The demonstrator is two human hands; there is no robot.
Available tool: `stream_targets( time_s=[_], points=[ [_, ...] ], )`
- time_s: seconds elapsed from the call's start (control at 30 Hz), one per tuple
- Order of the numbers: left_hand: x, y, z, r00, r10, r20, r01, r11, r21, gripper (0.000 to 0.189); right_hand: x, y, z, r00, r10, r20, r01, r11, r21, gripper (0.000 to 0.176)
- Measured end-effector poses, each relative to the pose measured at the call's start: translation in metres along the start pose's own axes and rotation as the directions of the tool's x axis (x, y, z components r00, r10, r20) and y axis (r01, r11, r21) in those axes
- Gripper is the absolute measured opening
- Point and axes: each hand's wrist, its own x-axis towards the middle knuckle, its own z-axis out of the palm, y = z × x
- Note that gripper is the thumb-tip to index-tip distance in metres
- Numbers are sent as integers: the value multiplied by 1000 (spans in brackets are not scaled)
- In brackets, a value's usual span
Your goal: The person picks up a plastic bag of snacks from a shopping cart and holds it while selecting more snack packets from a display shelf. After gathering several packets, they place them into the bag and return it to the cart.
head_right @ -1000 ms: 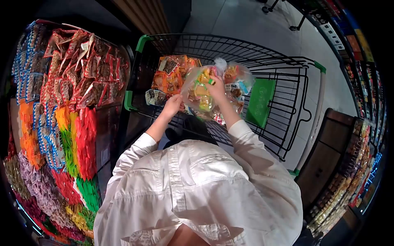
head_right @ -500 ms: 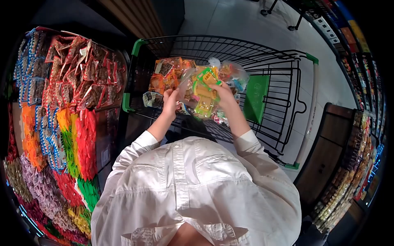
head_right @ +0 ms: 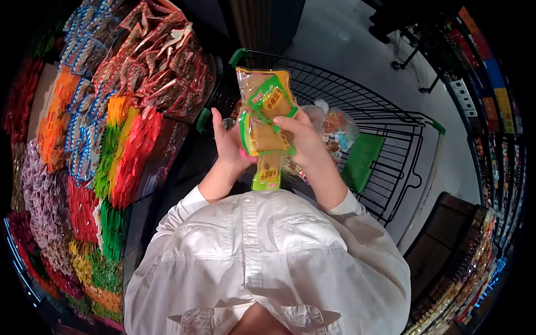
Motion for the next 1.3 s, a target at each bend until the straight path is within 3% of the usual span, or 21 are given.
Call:
stream_targets(
  time_s=[0.1,0.2,0.23,0.27,0.33,0.4,0.47,0.53,0.6,0.67,0.73,0.77,0.87,0.97,1.07,1.13,1.2,1.23,1.3],
  points=[
    [-33,31,12,975,220,11,-219,975,-32,78,11,17,42,990,70,126,-68,998,-18,38],
    [-75,52,17,857,515,28,-514,857,-21,78,29,39,77,987,65,150,-41,986,-159,38],
    [-92,58,15,821,525,224,-540,842,8,82,35,48,89,981,68,184,-41,988,-145,38],
    [-105,60,18,797,560,227,-578,816,17,82,39,56,103,971,91,223,-58,987,-151,38],
    [-125,60,29,690,700,185,-700,582,414,94,45,75,129,949,116,293,-69,984,-166,38],
    [-134,65,17,565,786,249,-783,416,463,103,51,91,156,909,179,376,-103,972,-213,40],
    [-151,68,20,429,902,43,-787,350,508,102,55,110,178,838,228,496,-100,957,-272,42],
    [-166,78,26,322,946,17,-812,267,518,94,54,125,198,778,309,547,-146,936,-321,45],
    [-184,88,29,207,968,-141,-848,249,469,86,53,147,212,736,340,585,-96,908,-407,46],
    [-205,96,25,130,975,-178,-883,196,428,84,46,170,228,699,370,612,-87,894,-440,44],
    [-230,104,18,30,977,-211,-903,117,414,87,38,197,245,652,313,690,108,863,-494,39],
    [-247,108,16,8,979,-204,-895,98,436,90,29,209,256,661,359,659,34,863,-504,36],
    [-297,123,0,-72,994,-85,-892,-26,451,85,5,254,285,622,369,690,55,859,-509,35],
    [-354,146,-28,-75,997,20,-826,-73,559,74,-22,302,314,611,378,696,60,854,-517,36],
    [-416,164,-47,-14,993,-116,-856,48,515,60,-50,356,345,617,355,703,93,853,-513,35],
    [-454,174,-57,-33,989,-144,-865,44,500,58,-74,387,364,625,342,702,122,845,-520,34],
    [-492,182,-66,-61,984,-170,-877,28,480,55,-96,417,384,659,449,603,-118,854,-507,40],
    [-511,187,-70,-62,980,-189,-888,32,459,53,-106,431,395,655,455,603,-116,850,-514,40],
    [-542,190,-78,-68,971,-227,-899,40,437,52,-125,454,409,591,516,620,-292,853,-432,41]
  ],
)
